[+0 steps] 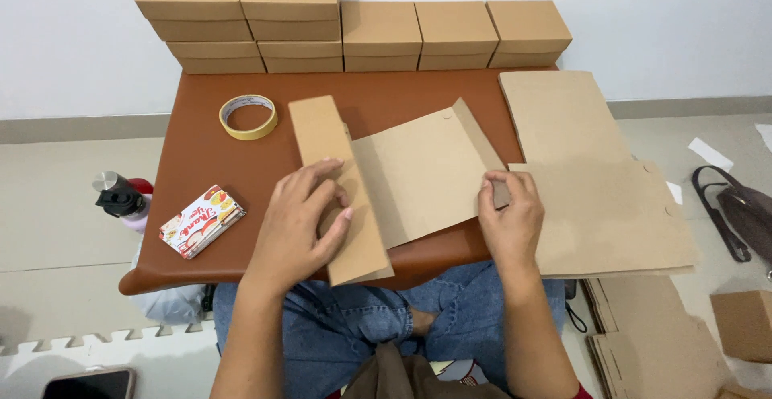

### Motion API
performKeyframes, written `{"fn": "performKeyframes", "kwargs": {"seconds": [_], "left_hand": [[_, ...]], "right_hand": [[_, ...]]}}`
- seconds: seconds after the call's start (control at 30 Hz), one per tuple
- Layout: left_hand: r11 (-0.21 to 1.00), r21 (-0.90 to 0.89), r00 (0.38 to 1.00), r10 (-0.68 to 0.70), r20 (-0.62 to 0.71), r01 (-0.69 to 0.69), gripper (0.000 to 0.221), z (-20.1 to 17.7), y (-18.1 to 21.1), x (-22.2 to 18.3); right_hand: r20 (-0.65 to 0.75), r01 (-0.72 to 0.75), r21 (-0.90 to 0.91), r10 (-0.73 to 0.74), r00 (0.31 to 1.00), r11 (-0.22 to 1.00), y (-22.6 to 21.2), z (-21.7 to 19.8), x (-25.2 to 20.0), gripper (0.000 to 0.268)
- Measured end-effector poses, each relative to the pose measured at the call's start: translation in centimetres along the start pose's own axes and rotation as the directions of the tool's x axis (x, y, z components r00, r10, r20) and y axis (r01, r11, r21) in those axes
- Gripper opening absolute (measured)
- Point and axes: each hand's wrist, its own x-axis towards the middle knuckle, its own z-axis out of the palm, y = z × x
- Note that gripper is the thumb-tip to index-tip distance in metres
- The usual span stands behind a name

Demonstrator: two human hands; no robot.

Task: Assembling a cardboard box from a flat template by folding along scored lines and tucking in tabs, then placing a sticker inside.

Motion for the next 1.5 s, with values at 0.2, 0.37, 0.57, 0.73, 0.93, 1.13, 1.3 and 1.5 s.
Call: {"fn": "performKeyframes", "kwargs": {"seconds": [0.2, 0.37, 0.57, 0.73, 0.93, 1.13, 1.3, 1.5], "left_hand": [[0.974, 0.012, 0.940, -0.220, 0.261, 0.224, 0.047, 1.9, -0.8, -2.0], [0.915, -0.250, 0.948, -0.296, 0.115, 0.316, 0.097, 1.9, 0.4, -2.7], [0.921, -0.288, 0.964, -0.241, 0.111, 0.264, 0.123, 1.2, 0.1, -3.1], [0.981, -0.029, 0.944, -0.176, 0.280, 0.192, 0.086, 3.2, -1.7, -3.6], [0.973, 0.099, 0.931, -0.230, 0.284, 0.210, 0.084, 3.6, -1.3, -3.5], [0.968, 0.086, 0.915, -0.253, 0.313, 0.238, 0.081, 3.4, -1.1, -3.6], [0.964, 0.110, 0.915, -0.263, 0.307, 0.240, 0.080, 3.6, -1.0, -3.6], [0.952, -0.011, 0.923, -0.293, 0.248, 0.305, 0.069, 2.5, -0.2, -3.4]], "right_hand": [[-0.088, 0.221, -0.018, -0.222, 0.971, 0.975, -3.5, -0.7, 1.2, 0.021], [-0.024, 0.541, 0.027, -0.540, 0.841, 0.841, -6.6, 2.8, -2.1, 0.042], [0.146, 0.621, 0.120, -0.632, 0.761, 0.775, -8.8, 7.2, -6.2, 0.033], [0.521, 0.479, 0.256, -0.537, 0.664, 0.840, -8.9, 4.6, -6.2, 0.047], [0.738, 0.285, 0.009, -0.198, 0.645, 0.959, -8.8, 3.8, -2.8, 0.059], [0.804, 0.269, -0.059, -0.114, 0.584, 0.961, -7.4, 10.8, 3.5, 0.062], [0.797, 0.288, -0.051, -0.135, 0.589, 0.956, -5.5, 14.3, 5.9, 0.064], [0.887, 0.370, 0.086, -0.241, 0.395, 0.925, -9.5, 1.6, 2.0, 0.098]]}}
